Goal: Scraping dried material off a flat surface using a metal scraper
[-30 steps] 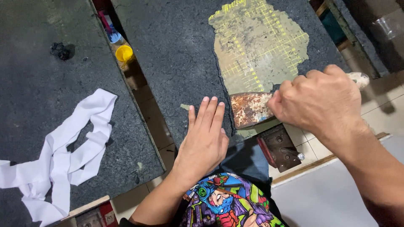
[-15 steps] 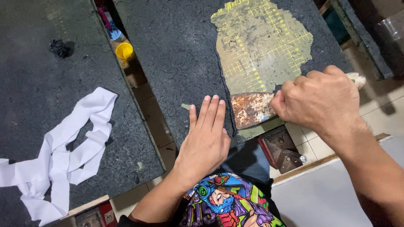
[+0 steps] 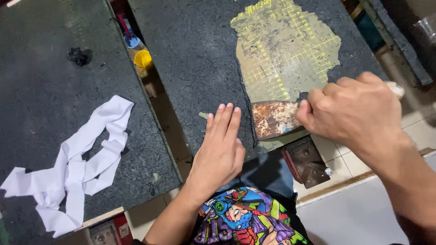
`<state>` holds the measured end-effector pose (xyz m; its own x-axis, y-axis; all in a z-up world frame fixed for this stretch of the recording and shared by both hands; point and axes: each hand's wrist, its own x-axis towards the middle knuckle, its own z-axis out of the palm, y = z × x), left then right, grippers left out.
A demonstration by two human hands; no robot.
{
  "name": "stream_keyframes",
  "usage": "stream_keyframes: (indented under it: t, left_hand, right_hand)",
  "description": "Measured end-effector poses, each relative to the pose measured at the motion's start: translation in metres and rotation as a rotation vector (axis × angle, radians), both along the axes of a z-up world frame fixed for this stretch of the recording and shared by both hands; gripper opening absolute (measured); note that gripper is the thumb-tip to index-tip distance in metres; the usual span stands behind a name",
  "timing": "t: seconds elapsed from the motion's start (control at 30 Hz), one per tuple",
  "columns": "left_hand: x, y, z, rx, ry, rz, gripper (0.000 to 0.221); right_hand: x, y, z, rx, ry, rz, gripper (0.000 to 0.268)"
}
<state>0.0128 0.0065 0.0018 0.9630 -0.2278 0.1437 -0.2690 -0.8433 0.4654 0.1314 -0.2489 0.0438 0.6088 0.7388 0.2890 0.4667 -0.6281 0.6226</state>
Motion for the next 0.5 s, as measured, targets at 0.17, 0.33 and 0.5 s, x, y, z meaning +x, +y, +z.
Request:
stream_keyframes:
  t: [0.17,0.33,0.5]
  left_hand:
    - [-0.001,0.002,0.004,0.023,-0.014,-0.064,0.066]
    - [0.002,-0.001,0.012,0.304,-0.081,-0.15,0.066]
    - [-0.001,-0.003,0.005,0.263,-0.07,-0.171,0.058]
  right_hand:
    - [-0.021,0.0,0.023,-0.081,-0.011,-0.121,0.045]
    - [-0.023,-0.048,0.018,-0.036,0.252,-0.303,0.056]
    - [-0.02,-0.044,0.018,-0.077,0.22,-0.298,0.055]
